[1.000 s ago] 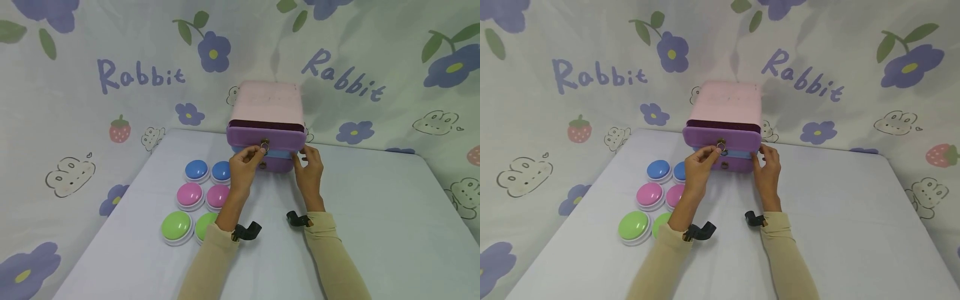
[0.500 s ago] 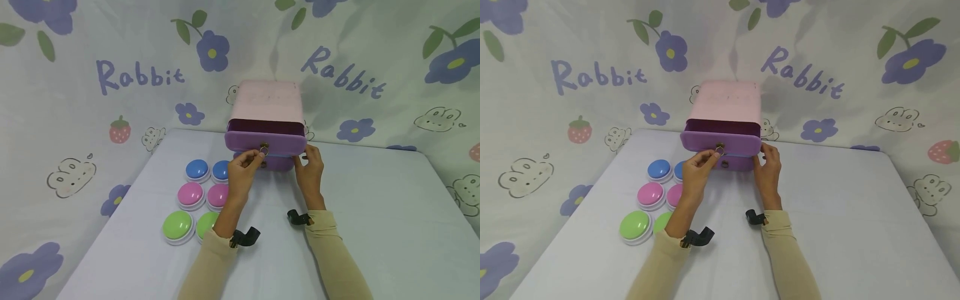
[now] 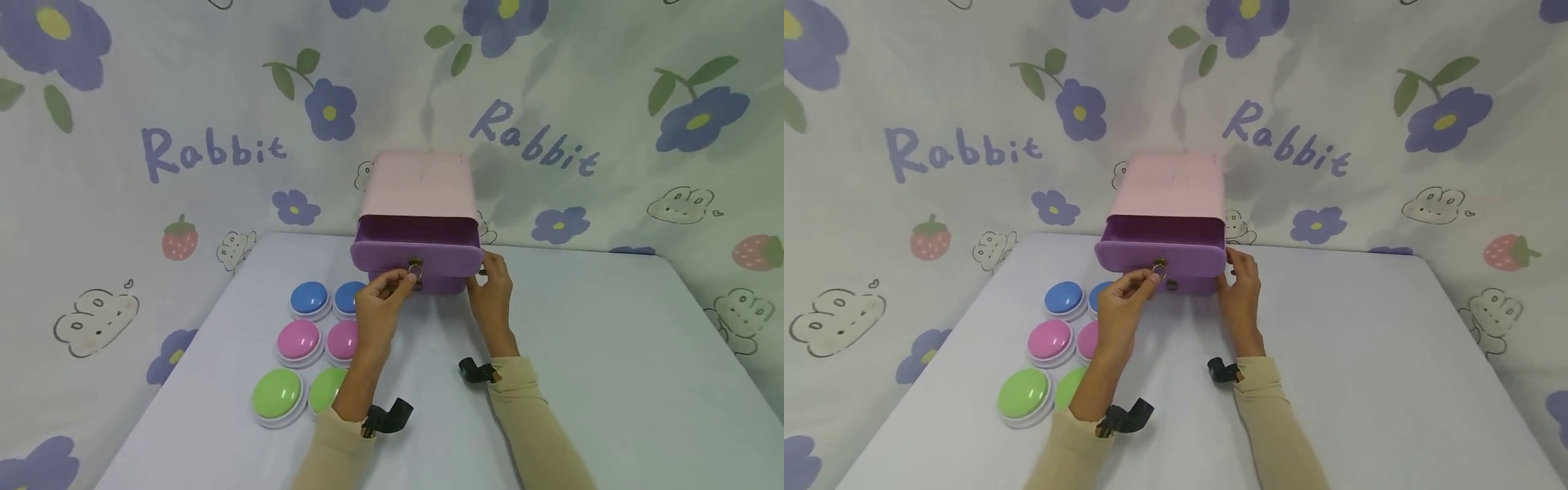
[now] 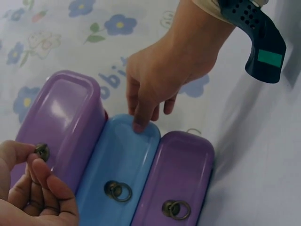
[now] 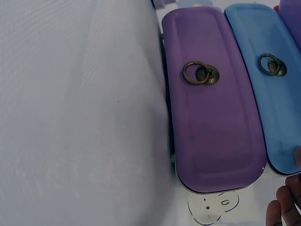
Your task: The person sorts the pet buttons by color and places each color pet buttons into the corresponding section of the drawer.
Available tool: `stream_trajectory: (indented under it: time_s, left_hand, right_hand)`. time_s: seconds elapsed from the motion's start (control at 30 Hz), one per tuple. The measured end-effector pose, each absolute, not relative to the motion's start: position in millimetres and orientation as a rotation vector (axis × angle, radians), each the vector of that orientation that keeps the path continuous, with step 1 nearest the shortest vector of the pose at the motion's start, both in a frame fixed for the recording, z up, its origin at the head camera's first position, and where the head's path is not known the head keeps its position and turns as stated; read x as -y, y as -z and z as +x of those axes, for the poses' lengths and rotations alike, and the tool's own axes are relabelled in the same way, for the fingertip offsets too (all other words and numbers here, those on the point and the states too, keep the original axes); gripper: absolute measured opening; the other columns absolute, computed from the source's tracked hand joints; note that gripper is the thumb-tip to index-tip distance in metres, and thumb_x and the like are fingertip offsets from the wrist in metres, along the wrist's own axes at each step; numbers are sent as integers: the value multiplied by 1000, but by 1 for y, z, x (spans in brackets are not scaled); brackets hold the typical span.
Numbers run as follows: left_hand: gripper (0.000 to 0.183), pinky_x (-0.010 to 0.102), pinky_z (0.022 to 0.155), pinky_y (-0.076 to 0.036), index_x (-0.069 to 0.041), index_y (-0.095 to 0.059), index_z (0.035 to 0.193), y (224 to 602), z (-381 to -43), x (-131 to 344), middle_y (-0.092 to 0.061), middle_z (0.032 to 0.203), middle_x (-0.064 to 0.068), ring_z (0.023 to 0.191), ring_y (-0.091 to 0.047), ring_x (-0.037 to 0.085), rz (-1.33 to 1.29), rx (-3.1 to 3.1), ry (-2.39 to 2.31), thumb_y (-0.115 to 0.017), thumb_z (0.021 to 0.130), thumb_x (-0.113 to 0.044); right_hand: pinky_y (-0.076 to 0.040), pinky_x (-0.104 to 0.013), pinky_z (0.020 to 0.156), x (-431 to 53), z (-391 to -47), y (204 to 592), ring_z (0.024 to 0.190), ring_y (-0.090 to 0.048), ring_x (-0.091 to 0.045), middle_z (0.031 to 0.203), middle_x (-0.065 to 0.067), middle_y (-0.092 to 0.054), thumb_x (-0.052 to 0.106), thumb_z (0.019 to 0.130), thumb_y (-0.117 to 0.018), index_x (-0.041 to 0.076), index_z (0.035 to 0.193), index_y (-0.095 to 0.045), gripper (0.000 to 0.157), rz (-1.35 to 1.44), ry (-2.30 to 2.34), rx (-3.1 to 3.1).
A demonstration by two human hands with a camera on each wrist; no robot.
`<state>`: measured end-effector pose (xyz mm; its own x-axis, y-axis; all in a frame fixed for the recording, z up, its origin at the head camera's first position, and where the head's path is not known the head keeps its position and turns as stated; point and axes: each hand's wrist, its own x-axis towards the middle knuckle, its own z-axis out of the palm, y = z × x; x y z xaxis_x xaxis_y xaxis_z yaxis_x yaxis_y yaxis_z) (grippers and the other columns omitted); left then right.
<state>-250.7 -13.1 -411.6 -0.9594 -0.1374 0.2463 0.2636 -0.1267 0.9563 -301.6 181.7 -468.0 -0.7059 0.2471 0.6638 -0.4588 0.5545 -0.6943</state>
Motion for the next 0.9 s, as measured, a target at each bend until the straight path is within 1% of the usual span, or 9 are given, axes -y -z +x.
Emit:
stream_trajectory:
  time_s: [0.13, 0.27, 0.43, 0.5, 0.7, 0.9]
  left_hand:
    - [22, 26, 78, -55, 1, -74, 99, 413, -245, 13, -68, 88, 6, 78, -63, 15, -169, 1889, 2171, -77, 89, -18]
    - [19, 25, 76, -54, 0, -74, 98, 414, -241, 13, -68, 87, 7, 77, -63, 16, -181, 1895, 2150, -76, 90, -17]
    - [20, 25, 73, -54, 2, -74, 98, 414, -239, 13, -68, 87, 8, 77, -63, 17, -187, 1893, 2149, -77, 90, -15]
    - [20, 25, 74, -55, 3, -74, 99, 414, -238, 12, -68, 88, 8, 78, -64, 16, -189, 1892, 2152, -77, 89, -15]
    - [19, 24, 73, -55, 4, -74, 98, 415, -235, 13, -67, 86, 8, 77, -64, 15, -191, 1878, 2152, -77, 89, -13]
    - [20, 23, 72, -54, 2, -74, 98, 414, -234, 13, -68, 86, 7, 76, -63, 15, -189, 1885, 2147, -77, 89, -15]
  right_hand:
    - [-51, -44, 84, -183, -299, 470, 104, -59, -31, 115, -18, -61, -10, 86, -72, -2, 121, -67, 36, 164, -1195, 2023]
    - [-51, -42, 82, -182, -297, 469, 100, -60, -31, 114, -20, -61, -11, 86, -71, -2, 121, -67, 36, 188, -1203, 2019]
    - [-47, -30, 82, -183, -298, 469, 98, -59, -30, 114, -19, -61, -13, 85, -70, -1, 121, -68, 38, 187, -1207, 2003]
    - [-46, -28, 82, -184, -299, 469, 99, -59, -29, 114, -19, -61, -13, 85, -71, -1, 122, -68, 39, 177, -1202, 2004]
    - [-47, -32, 81, -183, -301, 470, 96, -59, -30, 114, -19, -61, -13, 85, -70, 0, 122, -68, 39, 170, -1196, 2020]
    - [-48, -33, 80, -182, -301, 470, 96, -60, -30, 114, -19, -61, -14, 84, -71, -1, 121, -68, 39, 183, -1194, 2009]
